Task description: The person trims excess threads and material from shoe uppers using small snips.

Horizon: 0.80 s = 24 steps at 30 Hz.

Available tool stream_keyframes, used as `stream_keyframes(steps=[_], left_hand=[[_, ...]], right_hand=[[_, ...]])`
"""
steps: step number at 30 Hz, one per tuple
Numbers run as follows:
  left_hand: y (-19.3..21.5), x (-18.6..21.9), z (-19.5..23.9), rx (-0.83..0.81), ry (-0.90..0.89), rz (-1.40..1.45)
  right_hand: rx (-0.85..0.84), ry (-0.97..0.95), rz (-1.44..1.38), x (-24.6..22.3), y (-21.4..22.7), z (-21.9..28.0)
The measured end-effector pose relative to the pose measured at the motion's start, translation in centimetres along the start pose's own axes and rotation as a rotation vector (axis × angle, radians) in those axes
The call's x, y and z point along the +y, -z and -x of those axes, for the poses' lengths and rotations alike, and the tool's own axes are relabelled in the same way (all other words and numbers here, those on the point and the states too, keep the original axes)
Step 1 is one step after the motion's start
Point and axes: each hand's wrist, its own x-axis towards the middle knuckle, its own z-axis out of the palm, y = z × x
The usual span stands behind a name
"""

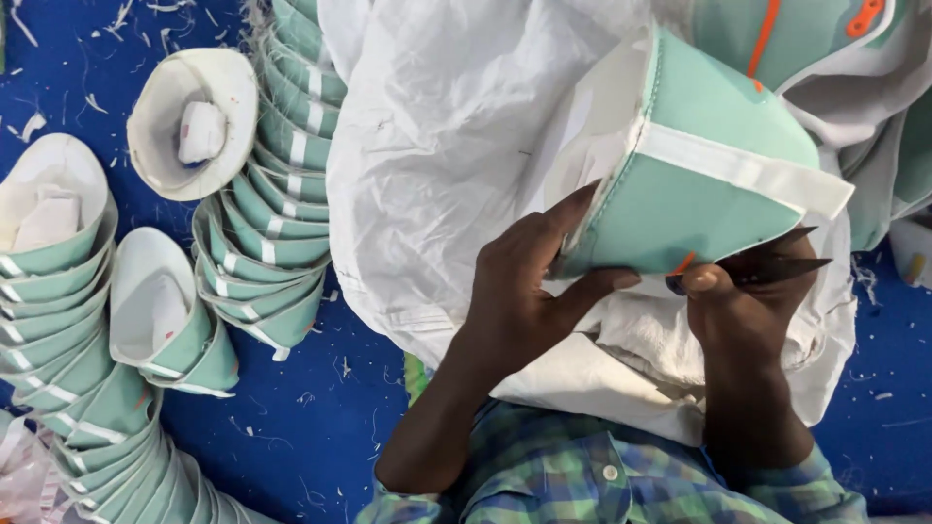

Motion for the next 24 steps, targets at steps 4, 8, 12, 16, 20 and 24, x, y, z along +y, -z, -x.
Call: stream_keyframes(steps=[4, 8, 12, 16, 20, 24], left_hand=[[0.3, -1.3, 0.5, -0.007, 0.08, 0.076], [1.0, -1.3, 0.3, 0.076, 0.088, 0.165], [2.5, -2.7, 0.8, 0.271, 0.291, 0.318], [2.6, -1.2, -0.2, 0.387, 0.145, 0.247], [0.5, -0.3, -0.9, 0.306, -0.122, -0.052], [-0.9, -1.3, -0.9, 0.229, -0.122, -0.094]], right_hand=[[0.012, -0.016, -0.016, 0.6, 0.3, 0.0], [0.007, -0.052, -0.014, 0.8, 1.0, 0.2], [0.03, -0.045, -0.085, -0.7, 0.3, -1.6], [0.018, -0.063, -0.055, -0.9, 0.7, -1.8], [0.012, -0.097, -0.032, -0.4, 0.0, -1.2], [0.013, -0.119, 0.021, -0.3, -0.3, -1.0]])
